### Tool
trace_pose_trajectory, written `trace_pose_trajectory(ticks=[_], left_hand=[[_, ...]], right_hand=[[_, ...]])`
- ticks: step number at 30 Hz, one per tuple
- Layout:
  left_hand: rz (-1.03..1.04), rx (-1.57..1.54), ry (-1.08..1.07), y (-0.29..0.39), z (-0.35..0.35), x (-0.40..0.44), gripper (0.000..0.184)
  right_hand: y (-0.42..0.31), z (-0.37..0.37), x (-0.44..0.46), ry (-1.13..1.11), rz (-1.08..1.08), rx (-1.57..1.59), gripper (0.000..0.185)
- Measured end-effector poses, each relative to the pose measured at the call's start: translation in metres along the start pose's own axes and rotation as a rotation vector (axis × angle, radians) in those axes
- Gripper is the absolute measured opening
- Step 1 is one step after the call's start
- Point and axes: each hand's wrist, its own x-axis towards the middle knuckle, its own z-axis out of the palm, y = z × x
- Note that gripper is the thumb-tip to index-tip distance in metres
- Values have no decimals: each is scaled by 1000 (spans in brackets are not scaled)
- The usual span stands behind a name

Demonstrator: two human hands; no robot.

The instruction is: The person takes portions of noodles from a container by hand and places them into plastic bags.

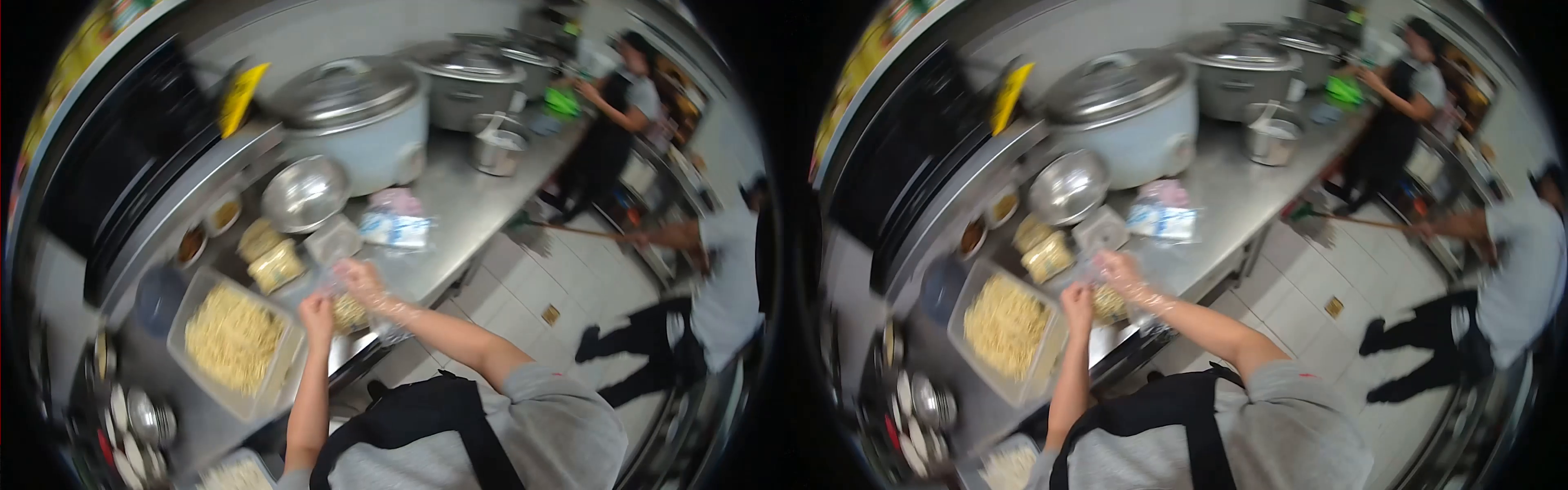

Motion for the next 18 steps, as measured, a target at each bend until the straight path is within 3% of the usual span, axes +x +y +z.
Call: trace_pose_trajectory(ticks=[4, 5, 7, 8, 10, 13, 16, 18], left_hand=[[-227, -295, -175, 26, 4, -2, 18], [-204, -297, -201, 14, 13, -8, 18], [59, -307, -18, -18, 29, -22, 13], [69, -310, -30, -18, 26, -25, 13], [-161, -330, -137, 0, 21, -28, 14], [-149, -384, -170, 11, 15, -29, 14], [-188, -347, -232, 22, 7, -26, 15], [-63, -408, -182, 18, 5, -28, 16]], right_hand=[[-3, -9, -19, 33, 20, 8, 23], [1, -12, -23, -25, 24, -15, 26], [-20, -16, -28, 2, 27, -52, 25], [-28, -17, -31, 6, 40, -89, 26], [-25, -20, -32, 1, 59, -77, 26], [-29, -30, -24, 43, -17, 18, 26], [-49, -50, -13, -96, 49, -165, 29], [-57, -55, -10, -143, -50, -196, 26]])
